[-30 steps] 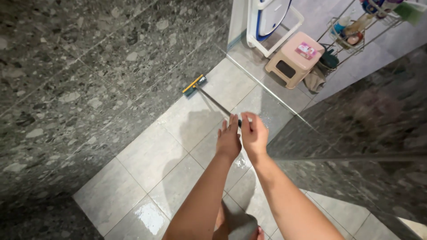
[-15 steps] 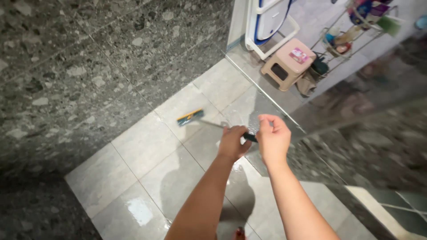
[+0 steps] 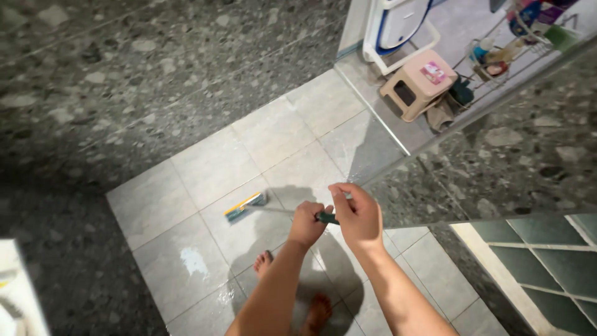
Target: Cleaning the bathroom floor with a brush and scrubbing the wall with a small brush and cleaning liquid.
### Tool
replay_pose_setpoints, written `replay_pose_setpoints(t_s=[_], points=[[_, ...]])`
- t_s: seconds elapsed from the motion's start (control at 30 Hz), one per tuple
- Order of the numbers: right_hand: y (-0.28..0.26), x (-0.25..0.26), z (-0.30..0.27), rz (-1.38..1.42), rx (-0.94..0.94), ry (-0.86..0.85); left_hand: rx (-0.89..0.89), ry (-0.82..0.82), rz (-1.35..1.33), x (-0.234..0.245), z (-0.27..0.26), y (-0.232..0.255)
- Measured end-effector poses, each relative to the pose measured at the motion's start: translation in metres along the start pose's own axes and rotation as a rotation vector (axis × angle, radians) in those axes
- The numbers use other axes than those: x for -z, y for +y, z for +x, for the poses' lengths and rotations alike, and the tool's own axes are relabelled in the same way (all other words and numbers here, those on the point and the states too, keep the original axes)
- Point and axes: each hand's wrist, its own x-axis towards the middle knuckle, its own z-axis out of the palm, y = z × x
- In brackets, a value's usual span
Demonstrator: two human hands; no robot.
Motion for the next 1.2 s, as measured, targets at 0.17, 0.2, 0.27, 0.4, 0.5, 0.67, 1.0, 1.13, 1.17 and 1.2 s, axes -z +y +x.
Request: replay_pose_setpoints(t_s=[0.17, 0.2, 0.27, 0.4, 0.5, 0.67, 1.0, 1.13, 1.17, 1.2], points=[[-0.017, -0.039, -0.010, -0.044, 0.150, -0.004, -0.014, -0.019, -0.122, 0.030, 0.014, -0.013], [-0.018, -0.048, -0.011, -0.123, 0.203, 0.012, -0.019, -0.045, -0.202, 0.036, 0.017, -0.015], [-0.011, -0.068, -0.015, -0.152, 0.221, 0.044, -0.076, -0.035, -0.195, 0.044, 0.025, -0.042], [0.016, -0.123, -0.007, -0.101, 0.237, 0.135, -0.039, -0.126, 0.042, 0.063, 0.041, -0.109], [0.027, -0.171, 0.015, -0.065, 0.264, 0.170, 0.108, -0.144, 0.193, 0.093, 0.063, -0.136], [0.042, -0.244, 0.066, -0.087, 0.156, 0.166, 0.117, -0.061, 0.182, 0.148, 0.081, -0.155], [-0.048, -0.235, 0.093, -0.003, 0.066, 0.185, 0.049, 0.029, 0.087, 0.180, 0.123, -0.099], [-0.047, -0.245, 0.079, -0.091, 0.083, 0.175, -0.023, 0.027, 0.017, 0.177, 0.120, -0.117], [-0.037, -0.253, 0.074, -0.075, 0.082, 0.159, 0.030, 0.003, 0.031, 0.182, 0.117, -0.126], [-0.028, -0.261, 0.069, -0.058, 0.083, 0.146, 0.080, -0.021, 0.045, 0.185, 0.116, -0.134]])
